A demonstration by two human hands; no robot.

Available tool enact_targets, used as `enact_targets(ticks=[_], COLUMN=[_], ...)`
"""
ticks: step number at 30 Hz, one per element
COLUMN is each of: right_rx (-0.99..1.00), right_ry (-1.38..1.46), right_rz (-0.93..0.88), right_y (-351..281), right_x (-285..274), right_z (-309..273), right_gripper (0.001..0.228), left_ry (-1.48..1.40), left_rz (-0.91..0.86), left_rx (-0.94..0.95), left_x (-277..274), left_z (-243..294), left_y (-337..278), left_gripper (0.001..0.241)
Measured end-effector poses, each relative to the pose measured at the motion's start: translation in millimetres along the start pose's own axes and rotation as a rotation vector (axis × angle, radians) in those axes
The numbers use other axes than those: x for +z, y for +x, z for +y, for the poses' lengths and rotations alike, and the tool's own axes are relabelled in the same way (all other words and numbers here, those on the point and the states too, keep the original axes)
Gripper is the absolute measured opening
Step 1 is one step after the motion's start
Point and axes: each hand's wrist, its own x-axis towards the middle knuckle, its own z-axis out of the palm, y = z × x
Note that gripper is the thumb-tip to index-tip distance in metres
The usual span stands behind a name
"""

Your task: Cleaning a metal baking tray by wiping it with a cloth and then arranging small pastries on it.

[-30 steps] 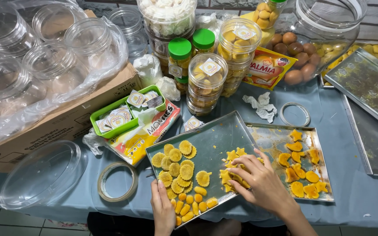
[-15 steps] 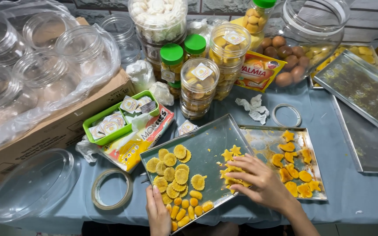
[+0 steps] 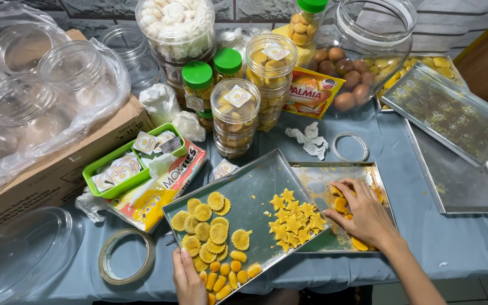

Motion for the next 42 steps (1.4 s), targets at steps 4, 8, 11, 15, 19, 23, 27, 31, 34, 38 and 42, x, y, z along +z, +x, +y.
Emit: enact_targets(ticks=[4,8,11,15,19,23,27,31,34,38,42], right_rx=[-0.039,-0.088,-0.156,-0.239,-0.309,-0.258,-0.175,-0.32,-0.524,-0.759,-0.776], right_ry=[-0.077,-0.082,-0.112,-0.105,-0.061,-0.089,0.017,0.198,0.228,0.149,0.084], right_rz=[0.098,0.129,0.217,0.284,0.279,0.251,0.351,0.362,0.333,0.122,0.159], right_y=[1.3,4.7,7.5,9.0,13.7,18.7,36.3,78.8,116.5,149.6,150.4], right_x=[15.9,20.4,31.9,48.3,40.0,25.1,4.6,-20.6,4.1,42.0,38.0], right_z=[14.7,20.4,34.0,55.6,58.0,51.9,25.9,-63.2,-112.9,-144.9,-144.9], right_gripper=[0.04,0.023,0.021,0.024,0.03,0.045,0.041,0.045,0.044,0.046,0.041], left_ry=[0.016,0.041,0.04,0.038,0.037,0.075,0.077,0.067,0.052,0.005,-0.015], left_rz=[-0.007,-0.007,-0.006,-0.029,-0.028,-0.044,-0.077,-0.08,-0.081,-0.095,-0.096], left_rx=[0.024,0.072,0.07,0.097,0.06,0.068,0.038,0.04,0.03,0.043,0.033], left_x=[-1.2,-2.7,-2.5,-4.2,-3.6,-4.6,-5.9,-6.5,-7.1,-7.1,-5.9], left_z=[-7.7,-16.6,-13.3,-21.7,-14.0,-11.3,-3.8,0.4,4.7,0.6,-3.1], left_y=[4.8,10.5,8.2,14.6,10.7,9.6,6.1,3.0,-1.0,0.7,4.9], left_gripper=[0.036,0.036,0.036,0.035,0.036,0.037,0.035,0.037,0.036,0.036,0.035])
